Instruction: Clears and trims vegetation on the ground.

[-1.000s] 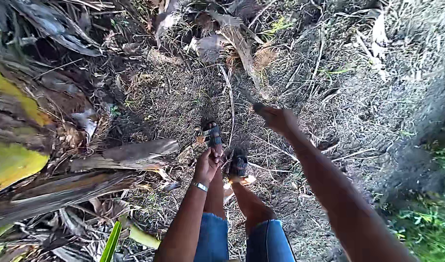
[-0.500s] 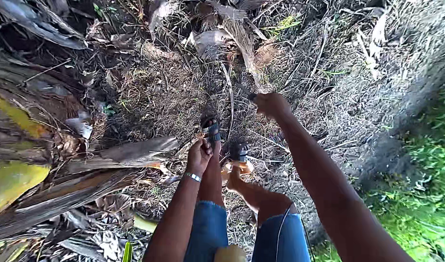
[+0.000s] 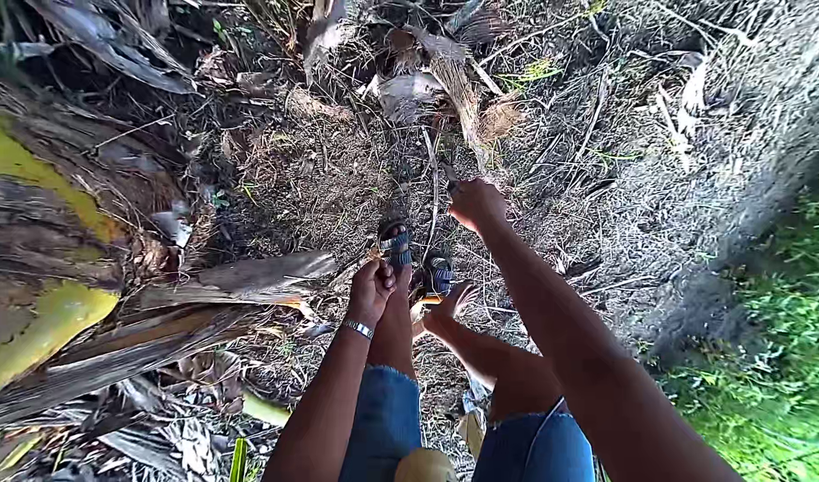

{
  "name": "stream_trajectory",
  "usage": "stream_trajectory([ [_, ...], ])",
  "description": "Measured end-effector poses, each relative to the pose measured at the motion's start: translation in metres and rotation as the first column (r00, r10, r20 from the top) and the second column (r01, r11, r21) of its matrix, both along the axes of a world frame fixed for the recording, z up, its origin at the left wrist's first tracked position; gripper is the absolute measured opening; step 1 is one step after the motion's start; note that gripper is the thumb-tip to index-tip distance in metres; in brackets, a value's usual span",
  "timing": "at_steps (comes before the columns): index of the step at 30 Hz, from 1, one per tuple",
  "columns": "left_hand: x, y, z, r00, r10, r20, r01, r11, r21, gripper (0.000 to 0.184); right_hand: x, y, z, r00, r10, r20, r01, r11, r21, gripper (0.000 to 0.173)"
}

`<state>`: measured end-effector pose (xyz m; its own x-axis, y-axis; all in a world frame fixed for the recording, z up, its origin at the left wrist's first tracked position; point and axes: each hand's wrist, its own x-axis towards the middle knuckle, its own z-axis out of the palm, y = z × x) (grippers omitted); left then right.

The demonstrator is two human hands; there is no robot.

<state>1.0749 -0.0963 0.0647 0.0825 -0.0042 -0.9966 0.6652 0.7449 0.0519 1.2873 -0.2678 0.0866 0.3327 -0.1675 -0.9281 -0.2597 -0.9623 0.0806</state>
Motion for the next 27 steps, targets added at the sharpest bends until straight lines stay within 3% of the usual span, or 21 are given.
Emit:
stream_trajectory([
  [10,-0.021,0.02,-0.007,0.992,0.125,-0.013,-0.124,0.991,0.039,0.037,0.002,0.001,-0.007,1.0,0.003,0.021,-0.002,1.0,-0.018,0.048],
  [15,-0.018,0.009,-0.004,0.998,0.063,-0.011,-0.062,0.998,0.029,0.037,-0.007,-0.007,-0.003,1.0,-0.011,0.027,0.012,1.0,-0.016,0.038],
  [18,-0.006,-0.003,0.002,0.999,0.037,0.016,-0.037,0.999,0.004,0.037,-0.018,0.001,-0.002,0.999,-0.026,0.021,0.027,0.999,-0.047,0.044],
  [23,0.013,-0.003,0.004,0.998,0.014,0.055,-0.014,1.0,-0.002,0.037,-0.091,0.017,-0.014,0.994,-0.096,0.047,0.1,0.99,-0.099,0.086],
  [27,0.0,0.003,-0.003,0.999,-0.017,0.052,0.017,1.0,0.003,0.037,-0.192,0.018,-0.063,0.972,-0.23,0.052,0.232,0.971,-0.054,0.092],
])
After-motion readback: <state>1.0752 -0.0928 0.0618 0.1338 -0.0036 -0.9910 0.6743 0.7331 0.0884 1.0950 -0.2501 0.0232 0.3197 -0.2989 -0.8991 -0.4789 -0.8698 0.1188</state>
